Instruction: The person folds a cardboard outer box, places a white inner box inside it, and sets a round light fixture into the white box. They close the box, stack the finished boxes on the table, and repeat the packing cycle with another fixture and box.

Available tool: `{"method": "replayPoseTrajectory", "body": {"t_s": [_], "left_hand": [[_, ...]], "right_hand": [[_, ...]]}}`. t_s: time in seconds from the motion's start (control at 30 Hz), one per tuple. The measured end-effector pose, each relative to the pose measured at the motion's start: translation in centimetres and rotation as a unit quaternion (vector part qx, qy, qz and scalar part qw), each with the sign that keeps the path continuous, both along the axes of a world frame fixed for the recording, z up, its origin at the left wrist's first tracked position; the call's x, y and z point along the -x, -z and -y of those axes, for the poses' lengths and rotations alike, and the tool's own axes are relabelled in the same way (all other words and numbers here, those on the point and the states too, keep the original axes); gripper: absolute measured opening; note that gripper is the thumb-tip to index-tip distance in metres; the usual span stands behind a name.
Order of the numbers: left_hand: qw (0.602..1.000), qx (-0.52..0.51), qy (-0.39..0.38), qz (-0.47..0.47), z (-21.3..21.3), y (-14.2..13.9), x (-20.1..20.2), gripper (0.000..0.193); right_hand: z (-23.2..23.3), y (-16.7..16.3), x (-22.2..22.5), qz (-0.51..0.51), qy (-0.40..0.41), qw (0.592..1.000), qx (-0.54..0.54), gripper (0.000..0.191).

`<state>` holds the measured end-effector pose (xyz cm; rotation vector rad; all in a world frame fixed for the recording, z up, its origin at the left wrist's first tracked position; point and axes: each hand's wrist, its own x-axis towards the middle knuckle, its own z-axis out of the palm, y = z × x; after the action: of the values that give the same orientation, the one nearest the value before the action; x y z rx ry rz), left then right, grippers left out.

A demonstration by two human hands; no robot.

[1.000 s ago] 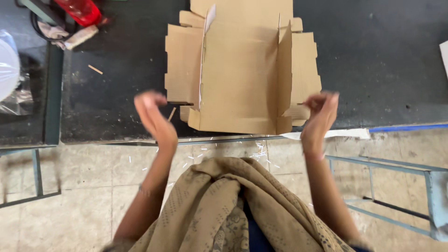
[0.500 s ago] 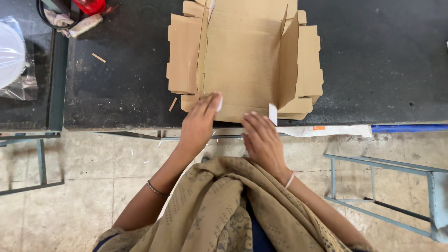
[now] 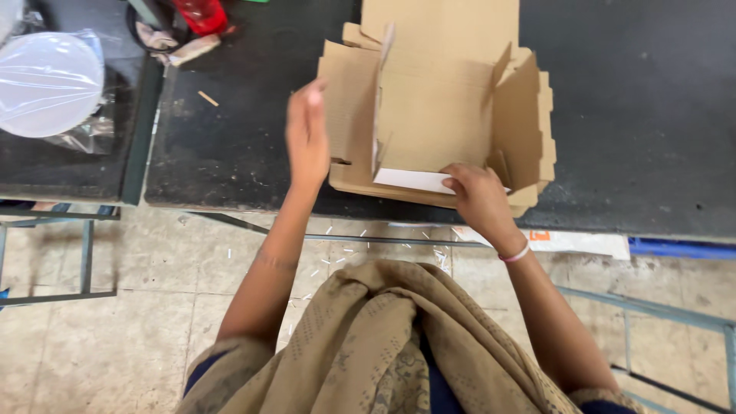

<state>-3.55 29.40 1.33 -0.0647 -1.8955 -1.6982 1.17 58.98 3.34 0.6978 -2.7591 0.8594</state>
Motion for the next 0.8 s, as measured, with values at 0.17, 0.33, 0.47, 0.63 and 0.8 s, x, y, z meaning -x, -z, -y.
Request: {"method": "replayPoseTrajectory", "body": {"t_s": [0.17, 0.33, 0.47, 0.63, 0.8], "left_hand": [[0.960, -0.055, 0.138, 0.236, -1.5, 2.1, 11.7, 0.088], [0.932, -0.070, 0.241, 0.262, -3.4, 1.8, 16.5, 0.093], [0.941, -0.039, 0.182, 0.283, -4.3, 2.2, 17.3, 0.094], [0.959, -0.102, 0.117, 0.239, -4.6, 1.9, 17.1, 0.080], [0.968, -0.091, 0.107, 0.210, -4.2, 0.6, 16.4, 0.067]], "right_hand": [[-0.1, -0.3, -0.4, 0.003, 0.015, 1.000, -0.006, 0.010], [0.1, 0.2, -0.7, -0.015, 0.025, 1.000, 0.001, 0.012], [0.6, 0.8, -0.7, -0.025, 0.038, 0.999, -0.010, 0.016], [1.1, 0.9, -0.5, -0.015, 0.046, 0.999, -0.010, 0.018], [1.1, 0.7, -0.3, -0.006, 0.043, 0.999, -0.003, 0.022]]}}
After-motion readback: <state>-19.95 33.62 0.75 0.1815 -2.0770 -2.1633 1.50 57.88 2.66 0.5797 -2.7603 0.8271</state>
